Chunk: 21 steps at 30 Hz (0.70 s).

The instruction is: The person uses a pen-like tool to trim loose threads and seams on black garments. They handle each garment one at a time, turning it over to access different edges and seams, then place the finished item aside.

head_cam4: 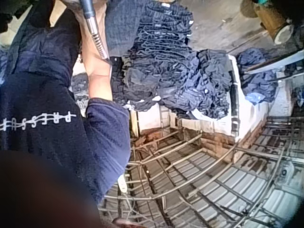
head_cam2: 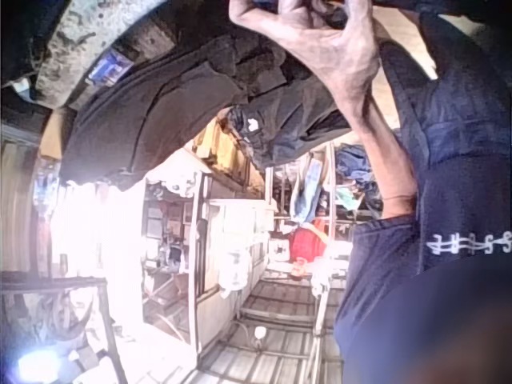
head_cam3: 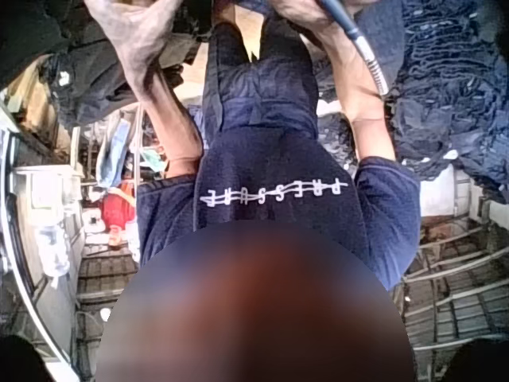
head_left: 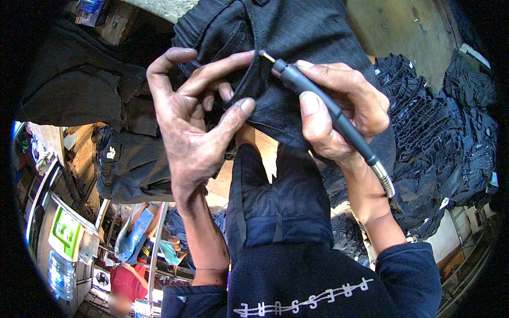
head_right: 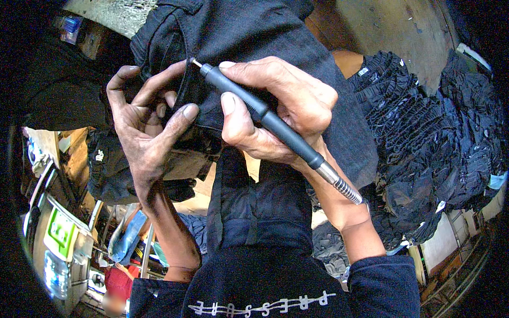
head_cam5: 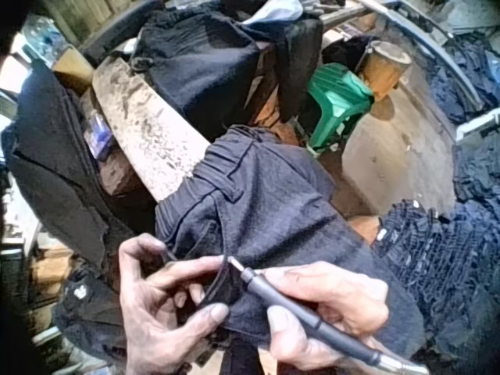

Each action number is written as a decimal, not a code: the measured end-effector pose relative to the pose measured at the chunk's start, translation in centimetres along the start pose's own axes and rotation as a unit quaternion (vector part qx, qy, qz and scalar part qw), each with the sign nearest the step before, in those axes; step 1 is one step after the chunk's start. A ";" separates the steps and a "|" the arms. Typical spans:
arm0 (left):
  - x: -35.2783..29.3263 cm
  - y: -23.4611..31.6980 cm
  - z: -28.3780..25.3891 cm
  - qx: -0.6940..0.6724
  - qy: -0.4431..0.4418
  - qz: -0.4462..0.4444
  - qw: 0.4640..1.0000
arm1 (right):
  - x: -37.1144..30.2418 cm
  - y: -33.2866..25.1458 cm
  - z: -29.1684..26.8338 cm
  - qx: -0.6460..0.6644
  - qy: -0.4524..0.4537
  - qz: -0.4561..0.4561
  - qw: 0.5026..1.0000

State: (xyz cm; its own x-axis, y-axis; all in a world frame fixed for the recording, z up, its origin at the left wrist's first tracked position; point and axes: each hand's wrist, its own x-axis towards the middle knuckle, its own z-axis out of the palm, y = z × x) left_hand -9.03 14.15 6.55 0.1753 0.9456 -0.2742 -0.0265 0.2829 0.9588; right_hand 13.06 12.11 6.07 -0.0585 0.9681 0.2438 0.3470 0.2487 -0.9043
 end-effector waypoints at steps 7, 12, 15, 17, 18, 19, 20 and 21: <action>0.0 -0.1 0.0 -0.001 -0.009 0.008 1.000 | 0.1 0.2 0.4 0.012 0.008 0.019 1.000; 0.1 -0.2 0.1 -0.008 -0.011 0.018 1.000 | 0.4 0.2 0.5 0.000 0.017 0.015 1.000; 0.0 -0.2 0.2 -0.010 -0.009 0.020 1.000 | 0.5 0.2 0.6 -0.015 0.017 0.015 1.000; -0.1 -0.3 0.2 -0.007 -0.009 0.022 1.000 | 0.5 0.2 0.7 -0.015 0.022 0.018 0.999; -0.1 -0.3 0.1 -0.004 -0.008 0.020 1.000 | 0.5 0.1 0.7 -0.016 0.025 0.021 0.999; 0.0 -0.4 0.1 -0.002 -0.009 0.025 1.000 | 0.5 0.2 0.6 -0.018 0.018 0.019 1.000; 0.0 -0.5 0.0 0.001 -0.007 0.027 1.000 | 0.5 0.2 0.5 -0.020 0.010 0.018 1.000; 0.0 -0.6 0.0 0.007 -0.009 0.032 0.999 | 0.5 0.2 0.4 -0.017 0.008 0.017 1.000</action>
State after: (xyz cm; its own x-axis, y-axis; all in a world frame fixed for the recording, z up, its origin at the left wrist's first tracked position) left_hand -9.04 14.00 6.01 0.1910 0.9585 -0.2117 -0.0236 0.2201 0.9752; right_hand 12.72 12.65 5.82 -0.0314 0.9752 0.2192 0.3808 0.2145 -0.8994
